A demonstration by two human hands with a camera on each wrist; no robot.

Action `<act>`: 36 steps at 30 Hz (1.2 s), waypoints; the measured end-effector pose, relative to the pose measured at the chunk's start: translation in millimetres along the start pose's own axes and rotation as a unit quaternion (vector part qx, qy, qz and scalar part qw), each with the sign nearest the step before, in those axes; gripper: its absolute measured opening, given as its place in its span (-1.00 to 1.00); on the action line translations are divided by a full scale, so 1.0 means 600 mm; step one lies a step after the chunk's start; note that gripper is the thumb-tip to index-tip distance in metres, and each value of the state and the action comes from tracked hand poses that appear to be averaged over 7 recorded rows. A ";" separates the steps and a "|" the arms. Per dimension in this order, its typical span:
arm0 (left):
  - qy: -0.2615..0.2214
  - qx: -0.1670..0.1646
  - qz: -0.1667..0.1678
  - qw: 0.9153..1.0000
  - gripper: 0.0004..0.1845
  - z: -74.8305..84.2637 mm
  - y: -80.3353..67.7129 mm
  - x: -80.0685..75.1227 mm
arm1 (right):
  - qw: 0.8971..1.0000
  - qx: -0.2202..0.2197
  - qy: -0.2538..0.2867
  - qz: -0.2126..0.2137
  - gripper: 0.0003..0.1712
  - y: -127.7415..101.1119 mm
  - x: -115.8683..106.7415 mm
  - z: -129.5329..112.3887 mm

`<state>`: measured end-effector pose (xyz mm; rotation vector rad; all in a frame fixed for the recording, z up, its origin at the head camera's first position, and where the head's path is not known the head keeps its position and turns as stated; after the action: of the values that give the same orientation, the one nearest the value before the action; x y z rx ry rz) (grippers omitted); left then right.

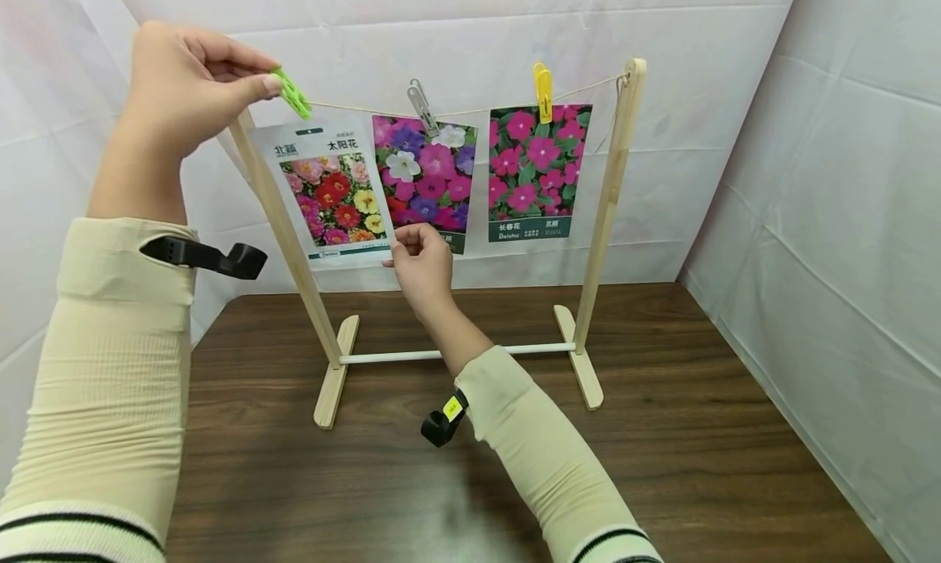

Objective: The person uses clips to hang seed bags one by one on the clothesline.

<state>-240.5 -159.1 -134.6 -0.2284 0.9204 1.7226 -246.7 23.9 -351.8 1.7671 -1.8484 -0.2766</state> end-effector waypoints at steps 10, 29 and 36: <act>-0.010 -0.002 -0.003 1.000 -0.81 0.000 0.000 -0.001 | 1.000 0.001 -0.002 0.002 -0.93 -0.001 -0.002 0.002; -0.002 0.000 -0.001 1.000 -0.77 -0.001 0.002 -0.002 | 1.000 -0.001 -0.014 -0.014 -0.94 0.000 -0.001 -0.001; -0.009 0.010 -0.008 1.000 -0.82 -0.001 0.002 -0.002 | 1.000 -0.013 -0.012 -0.003 -0.93 -0.002 -0.004 0.010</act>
<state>-241.4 -160.5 -133.3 -0.2076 0.9198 1.6980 -248.9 24.5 -358.0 1.7590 -1.8483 -0.3231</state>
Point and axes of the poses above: each hand's wrist, its own y-axis towards the middle knuckle, its own x-axis out of the palm, z = x × y, the point moved 1 cm from there along y, towards the middle knuckle, and after that the axes turned 12 degrees about -x, right-handed, at the moved point
